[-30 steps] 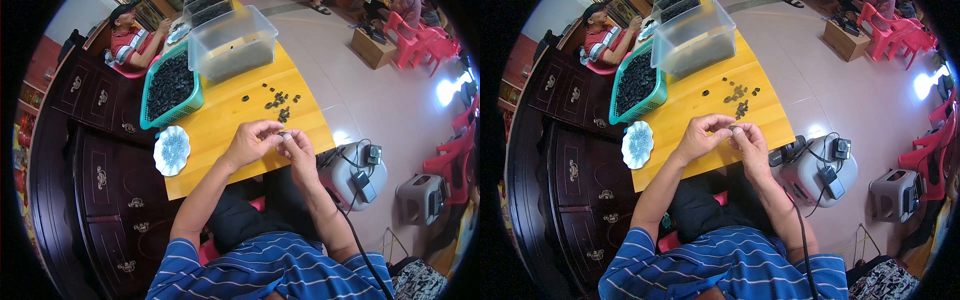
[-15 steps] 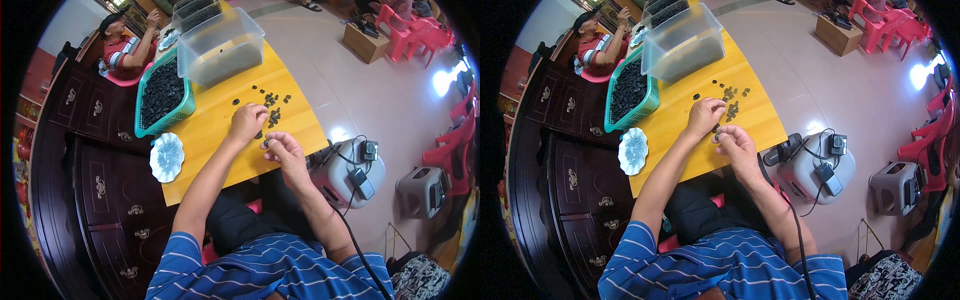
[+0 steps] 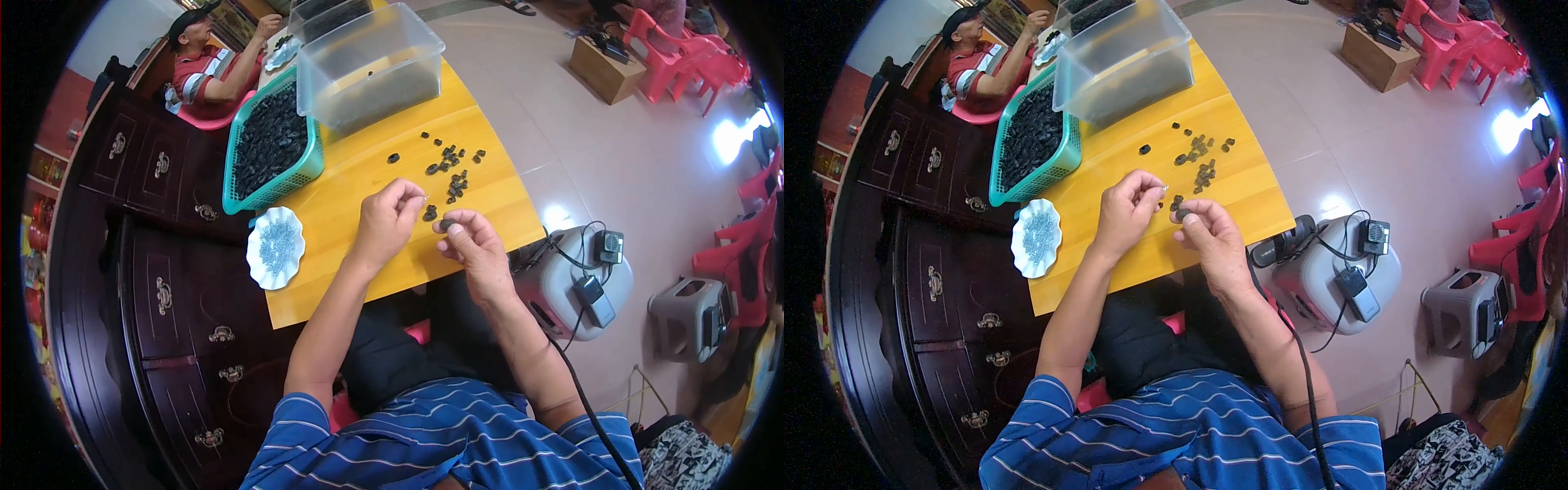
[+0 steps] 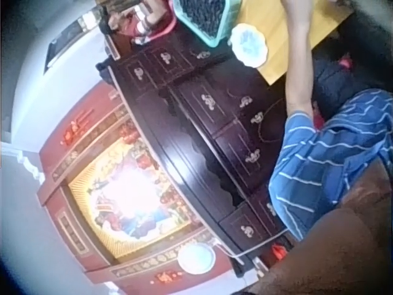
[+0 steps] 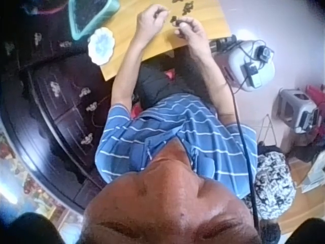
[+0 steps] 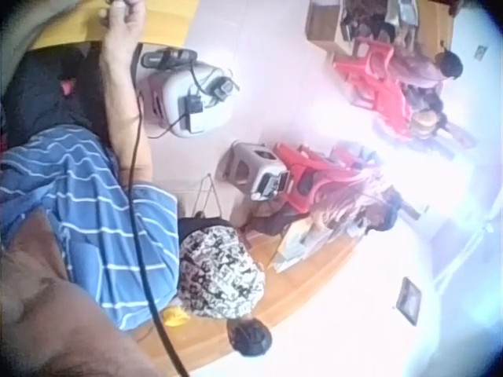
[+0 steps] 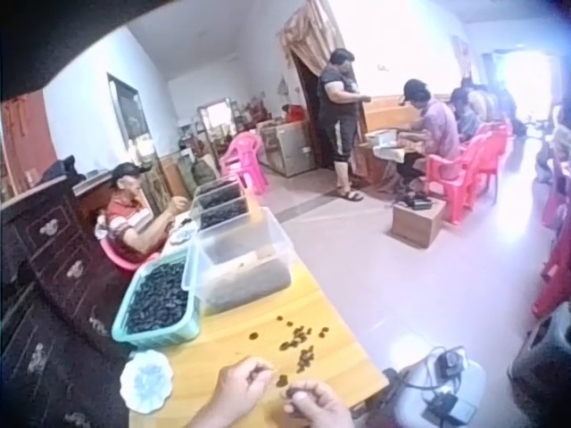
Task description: Sorting and inspecting small black parts on a table.
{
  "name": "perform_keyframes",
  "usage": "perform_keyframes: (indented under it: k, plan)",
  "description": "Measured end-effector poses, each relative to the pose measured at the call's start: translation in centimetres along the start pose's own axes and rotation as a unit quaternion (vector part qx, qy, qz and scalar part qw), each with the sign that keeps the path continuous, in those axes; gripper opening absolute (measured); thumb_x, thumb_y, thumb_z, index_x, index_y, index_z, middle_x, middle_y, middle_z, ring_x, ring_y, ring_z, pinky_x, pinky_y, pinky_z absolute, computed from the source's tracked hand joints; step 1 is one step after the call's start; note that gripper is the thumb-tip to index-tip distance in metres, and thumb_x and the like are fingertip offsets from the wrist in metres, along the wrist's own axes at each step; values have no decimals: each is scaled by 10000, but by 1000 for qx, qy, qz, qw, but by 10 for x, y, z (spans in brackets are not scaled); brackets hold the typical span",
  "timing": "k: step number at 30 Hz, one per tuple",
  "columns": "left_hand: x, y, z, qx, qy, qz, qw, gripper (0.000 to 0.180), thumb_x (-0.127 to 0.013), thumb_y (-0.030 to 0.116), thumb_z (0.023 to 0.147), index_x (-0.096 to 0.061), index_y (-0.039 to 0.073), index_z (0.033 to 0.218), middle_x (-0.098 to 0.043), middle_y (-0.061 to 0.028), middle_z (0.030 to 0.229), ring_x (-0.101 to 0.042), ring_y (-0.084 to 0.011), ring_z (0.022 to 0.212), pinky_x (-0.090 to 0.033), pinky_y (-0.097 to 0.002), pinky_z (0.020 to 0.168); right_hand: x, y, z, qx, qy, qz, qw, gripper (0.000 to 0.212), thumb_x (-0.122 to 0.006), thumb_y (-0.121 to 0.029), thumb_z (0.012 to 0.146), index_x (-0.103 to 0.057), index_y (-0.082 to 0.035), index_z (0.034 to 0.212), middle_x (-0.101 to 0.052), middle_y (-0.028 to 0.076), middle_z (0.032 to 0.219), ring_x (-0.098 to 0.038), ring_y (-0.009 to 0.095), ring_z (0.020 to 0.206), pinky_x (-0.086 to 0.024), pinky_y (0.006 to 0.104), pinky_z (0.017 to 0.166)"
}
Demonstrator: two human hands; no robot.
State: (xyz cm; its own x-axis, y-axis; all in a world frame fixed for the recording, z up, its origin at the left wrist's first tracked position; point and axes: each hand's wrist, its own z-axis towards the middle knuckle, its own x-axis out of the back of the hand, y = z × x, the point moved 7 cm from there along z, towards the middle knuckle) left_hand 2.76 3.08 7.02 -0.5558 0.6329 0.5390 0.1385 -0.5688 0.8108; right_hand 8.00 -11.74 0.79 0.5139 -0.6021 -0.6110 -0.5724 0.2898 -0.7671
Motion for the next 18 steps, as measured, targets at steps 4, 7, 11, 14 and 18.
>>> perform_keyframes:
  k: [4,7,11,14,18]
  plan:
    - [4,7,-28,30,-23,-70,997,62,-670,33,893,-658,4,945,-685,-47,776,-635,-93,683,-509,-250,632,-2,1,0,27,-14,-17,999,182,-581,-139,1015,-596,-64,1180,-663,34,1050,-607,95,863,-494,237,784]
    - [2,16,-43,7,-25,-116,993,47,-670,14,907,-645,6,947,-640,6,803,-582,-42,714,-479,-207,649,-7,5,2,60,-35,-67,995,193,-595,-121,1005,-602,-47,1184,-651,25,1039,-601,91,875,-506,248,802]
    - [3,11,-54,11,-21,-113,993,61,-672,6,899,-643,8,954,-647,6,818,-581,-41,723,-475,-204,652,-11,6,0,61,-57,-120,989,212,-606,-105,995,-602,-33,1194,-642,11,1031,-600,88,901,-511,251,817]
    - [6,13,-59,14,-21,-93,995,64,-671,10,899,-643,10,957,-640,9,816,-577,-40,722,-473,-202,655,-12,9,-1,50,-69,-139,987,207,-604,-108,997,-601,-33,1190,-642,8,1027,-611,90,905,-509,246,812]
    - [18,14,-66,5,21,-127,992,54,-665,-1,889,-641,5,937,-659,-17,779,-604,-61,672,-492,-219,615,-15,13,-2,46,-94,-160,982,153,-569,-122,1017,-593,-45,1147,-651,19,1012,-634,94,877,-504,234,782]
